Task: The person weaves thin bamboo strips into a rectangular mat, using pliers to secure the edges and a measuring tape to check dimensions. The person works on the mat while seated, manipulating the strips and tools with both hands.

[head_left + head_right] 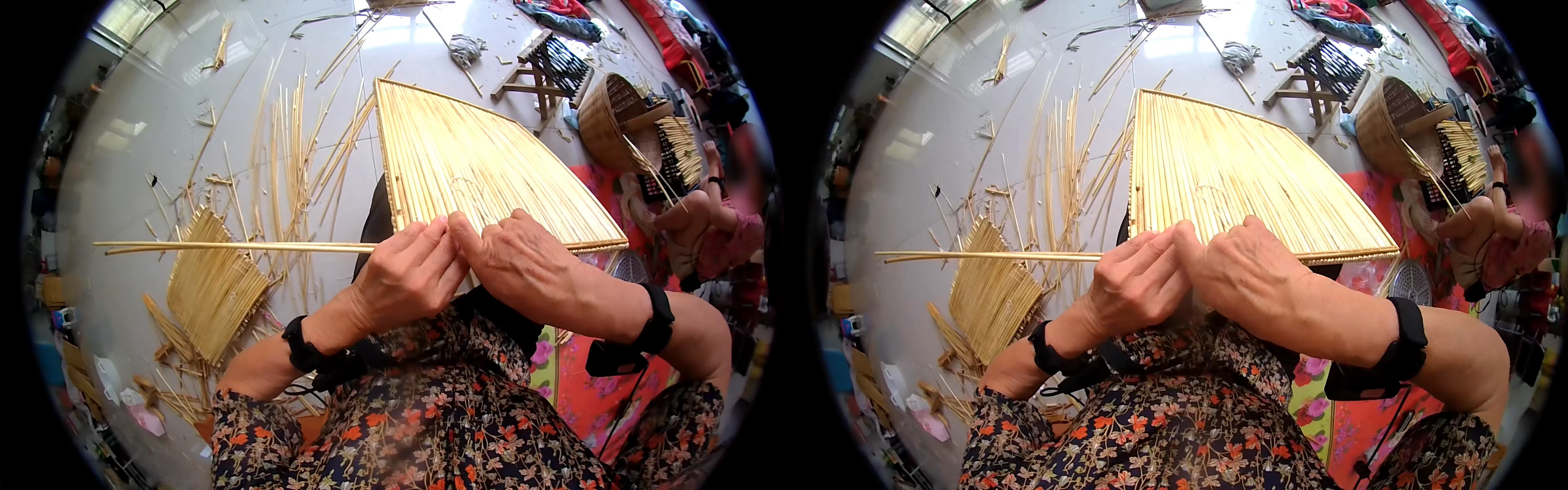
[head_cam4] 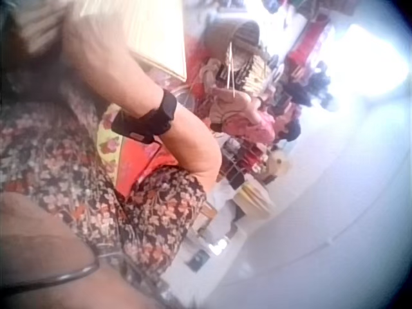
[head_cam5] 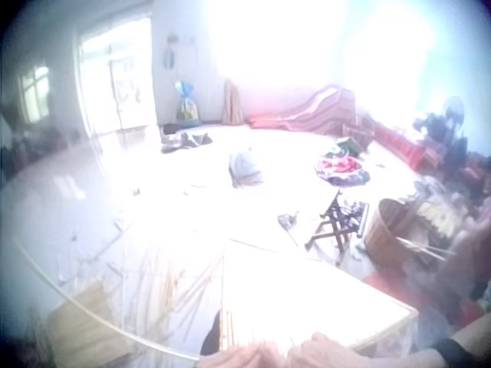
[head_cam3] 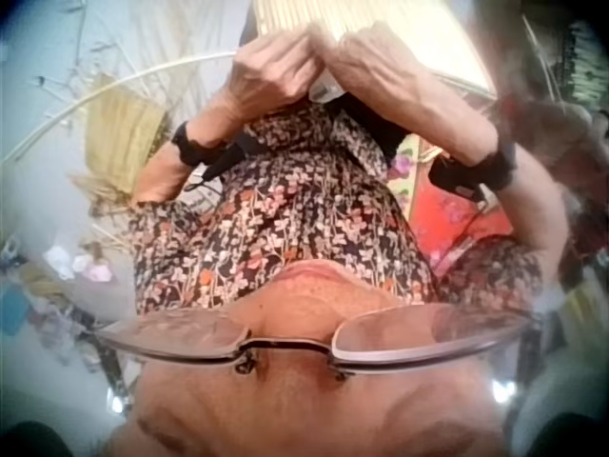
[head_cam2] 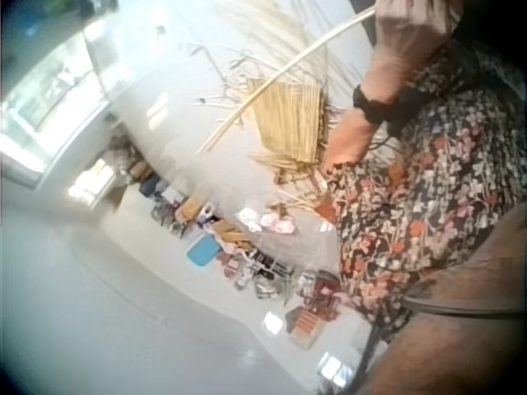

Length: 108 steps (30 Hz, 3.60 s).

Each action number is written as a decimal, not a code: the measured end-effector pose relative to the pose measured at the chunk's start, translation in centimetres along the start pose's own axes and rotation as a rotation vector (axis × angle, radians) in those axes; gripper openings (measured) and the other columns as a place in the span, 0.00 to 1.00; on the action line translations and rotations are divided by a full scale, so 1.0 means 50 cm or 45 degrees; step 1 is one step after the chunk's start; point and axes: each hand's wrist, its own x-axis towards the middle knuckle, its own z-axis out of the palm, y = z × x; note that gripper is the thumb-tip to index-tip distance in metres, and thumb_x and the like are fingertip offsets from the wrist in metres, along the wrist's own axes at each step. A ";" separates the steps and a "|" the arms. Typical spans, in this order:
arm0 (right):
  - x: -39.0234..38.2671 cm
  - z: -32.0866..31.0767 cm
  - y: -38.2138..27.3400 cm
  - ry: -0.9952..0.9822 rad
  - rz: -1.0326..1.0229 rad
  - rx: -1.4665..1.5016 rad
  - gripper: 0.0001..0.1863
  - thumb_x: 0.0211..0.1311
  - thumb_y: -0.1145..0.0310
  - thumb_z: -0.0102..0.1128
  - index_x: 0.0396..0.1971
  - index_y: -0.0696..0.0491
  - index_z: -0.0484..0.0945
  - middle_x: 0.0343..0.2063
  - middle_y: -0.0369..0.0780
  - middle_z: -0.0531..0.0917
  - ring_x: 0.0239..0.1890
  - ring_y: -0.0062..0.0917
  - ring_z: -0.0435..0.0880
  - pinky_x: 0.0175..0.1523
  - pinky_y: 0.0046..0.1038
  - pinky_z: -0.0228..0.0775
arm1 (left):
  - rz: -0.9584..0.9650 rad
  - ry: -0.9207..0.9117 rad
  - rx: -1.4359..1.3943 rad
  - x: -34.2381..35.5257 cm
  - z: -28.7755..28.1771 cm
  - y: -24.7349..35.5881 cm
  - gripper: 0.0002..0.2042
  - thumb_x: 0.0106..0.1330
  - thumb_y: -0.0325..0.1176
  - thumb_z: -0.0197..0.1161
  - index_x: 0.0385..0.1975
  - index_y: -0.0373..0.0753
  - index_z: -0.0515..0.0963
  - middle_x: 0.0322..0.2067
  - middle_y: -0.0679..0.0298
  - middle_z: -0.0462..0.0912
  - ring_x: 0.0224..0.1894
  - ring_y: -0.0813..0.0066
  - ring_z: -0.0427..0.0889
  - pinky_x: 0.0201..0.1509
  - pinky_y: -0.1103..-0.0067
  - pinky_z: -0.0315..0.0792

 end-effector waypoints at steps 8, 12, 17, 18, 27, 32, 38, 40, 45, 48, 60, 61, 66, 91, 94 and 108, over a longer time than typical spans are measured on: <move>-0.008 0.023 -0.003 0.297 -0.079 0.141 0.23 0.59 0.75 0.52 0.53 0.68 0.62 0.14 0.41 0.79 0.17 0.34 0.82 0.25 0.34 0.70 | -0.013 -0.085 -0.037 -0.007 0.008 -0.009 0.09 0.53 0.28 0.61 0.30 0.30 0.81 0.30 0.56 0.83 0.37 0.63 0.84 0.40 0.73 0.79; -0.036 -0.020 0.045 0.314 0.079 -0.027 0.26 0.62 0.74 0.54 0.60 0.62 0.64 0.15 0.37 0.78 0.14 0.31 0.75 0.28 0.31 0.71 | 0.040 0.009 0.026 0.038 -0.005 -0.028 0.09 0.59 0.28 0.61 0.36 0.32 0.81 0.33 0.56 0.85 0.37 0.63 0.86 0.39 0.73 0.81; -0.099 -0.030 0.070 1.189 0.040 -0.170 0.20 0.57 0.76 0.61 0.51 0.55 0.76 0.35 0.42 0.83 0.28 0.31 0.80 0.37 0.30 0.75 | -0.071 -0.118 0.124 0.028 -0.022 -0.023 0.13 0.58 0.29 0.63 0.43 0.35 0.81 0.38 0.57 0.86 0.42 0.63 0.86 0.42 0.72 0.80; -0.126 -0.016 0.054 1.186 0.073 0.068 0.17 0.58 0.76 0.61 0.48 0.56 0.77 0.35 0.42 0.83 0.28 0.30 0.80 0.38 0.30 0.74 | -0.067 -0.122 0.125 0.036 -0.027 -0.020 0.13 0.58 0.29 0.63 0.43 0.35 0.81 0.38 0.57 0.85 0.42 0.63 0.86 0.41 0.72 0.80; -0.056 0.224 -0.024 1.267 0.154 2.655 0.14 0.63 0.74 0.60 0.48 0.61 0.80 0.44 0.39 0.84 0.48 0.21 0.80 0.59 0.25 0.70 | -0.043 -0.116 0.165 0.093 -0.015 0.034 0.15 0.54 0.28 0.62 0.42 0.33 0.81 0.36 0.57 0.84 0.40 0.63 0.86 0.41 0.74 0.80; -0.040 0.219 -0.032 1.492 0.086 2.911 0.11 0.65 0.80 0.58 0.46 0.58 0.79 0.42 0.36 0.83 0.48 0.18 0.79 0.60 0.26 0.69 | -0.102 -0.149 0.163 0.127 -0.015 0.061 0.17 0.54 0.27 0.69 0.45 0.35 0.81 0.37 0.58 0.85 0.37 0.63 0.86 0.39 0.73 0.80; -0.053 0.208 -0.031 1.588 0.073 2.800 0.10 0.65 0.78 0.60 0.45 0.59 0.79 0.41 0.37 0.84 0.44 0.19 0.80 0.54 0.24 0.73 | -0.099 -0.138 0.201 0.143 -0.017 0.076 0.18 0.53 0.26 0.69 0.46 0.36 0.80 0.37 0.59 0.85 0.35 0.65 0.86 0.37 0.75 0.79; -0.061 0.214 -0.028 1.583 0.140 2.750 0.09 0.65 0.77 0.60 0.44 0.60 0.80 0.40 0.37 0.84 0.41 0.18 0.80 0.51 0.23 0.75 | -0.097 -0.157 0.204 0.146 -0.020 0.082 0.18 0.53 0.26 0.69 0.46 0.36 0.80 0.37 0.59 0.85 0.35 0.65 0.85 0.36 0.75 0.79; -0.054 0.230 -0.026 1.682 0.172 2.458 0.07 0.65 0.76 0.60 0.41 0.60 0.80 0.36 0.36 0.83 0.36 0.16 0.79 0.44 0.20 0.74 | -0.057 -0.157 0.237 0.147 -0.014 0.083 0.17 0.54 0.27 0.63 0.46 0.34 0.79 0.36 0.58 0.84 0.38 0.65 0.86 0.39 0.75 0.79; -0.040 0.227 -0.023 1.732 0.082 2.329 0.05 0.66 0.76 0.59 0.39 0.60 0.80 0.32 0.34 0.82 0.33 0.14 0.76 0.41 0.18 0.71 | -0.079 -0.156 0.226 0.146 -0.020 0.075 0.17 0.54 0.27 0.63 0.46 0.34 0.79 0.36 0.59 0.83 0.37 0.67 0.85 0.37 0.76 0.79; -0.021 0.242 -0.033 1.714 0.100 2.405 0.04 0.65 0.78 0.58 0.38 0.60 0.79 0.30 0.33 0.81 0.34 0.14 0.77 0.43 0.18 0.71 | -0.043 -0.148 0.220 0.132 -0.020 0.057 0.16 0.55 0.27 0.64 0.45 0.35 0.80 0.35 0.60 0.83 0.35 0.69 0.85 0.35 0.76 0.77; -0.023 0.234 -0.035 1.702 0.134 2.402 0.04 0.65 0.78 0.58 0.38 0.60 0.79 0.30 0.33 0.81 0.34 0.14 0.77 0.43 0.18 0.71 | -0.031 -0.137 0.222 0.127 -0.017 0.054 0.17 0.55 0.27 0.64 0.45 0.35 0.80 0.35 0.60 0.83 0.35 0.69 0.85 0.35 0.76 0.77; -0.016 0.223 -0.026 1.705 -0.003 2.437 0.02 0.64 0.79 0.58 0.35 0.59 0.79 0.29 0.33 0.81 0.34 0.14 0.78 0.42 0.19 0.71 | -0.057 -0.111 0.210 0.133 -0.024 0.050 0.17 0.54 0.27 0.64 0.45 0.35 0.80 0.35 0.61 0.83 0.34 0.68 0.85 0.34 0.76 0.77; -0.007 0.231 -0.026 1.676 0.028 2.516 0.03 0.63 0.79 0.62 0.36 0.60 0.81 0.34 0.33 0.83 0.39 0.14 0.79 0.50 0.19 0.73 | -0.149 -0.110 0.133 0.124 -0.030 0.049 0.17 0.53 0.27 0.70 0.45 0.39 0.82 0.34 0.61 0.85 0.31 0.64 0.84 0.33 0.72 0.76; -0.006 0.261 -0.033 1.607 0.190 2.301 0.02 0.62 0.78 0.62 0.33 0.59 0.81 0.32 0.33 0.82 0.38 0.13 0.78 0.48 0.18 0.72 | -0.137 -0.116 0.146 0.127 -0.028 0.037 0.16 0.54 0.27 0.68 0.45 0.39 0.81 0.32 0.61 0.84 0.29 0.65 0.83 0.30 0.72 0.75; -0.030 0.155 -0.004 1.600 0.099 2.426 0.08 0.64 0.74 0.62 0.40 0.61 0.80 0.38 0.36 0.84 0.40 0.14 0.81 0.48 0.18 0.74 | -0.308 -0.026 0.168 0.135 -0.031 0.010 0.16 0.56 0.29 0.69 0.46 0.39 0.81 0.34 0.61 0.85 0.27 0.64 0.83 0.29 0.72 0.75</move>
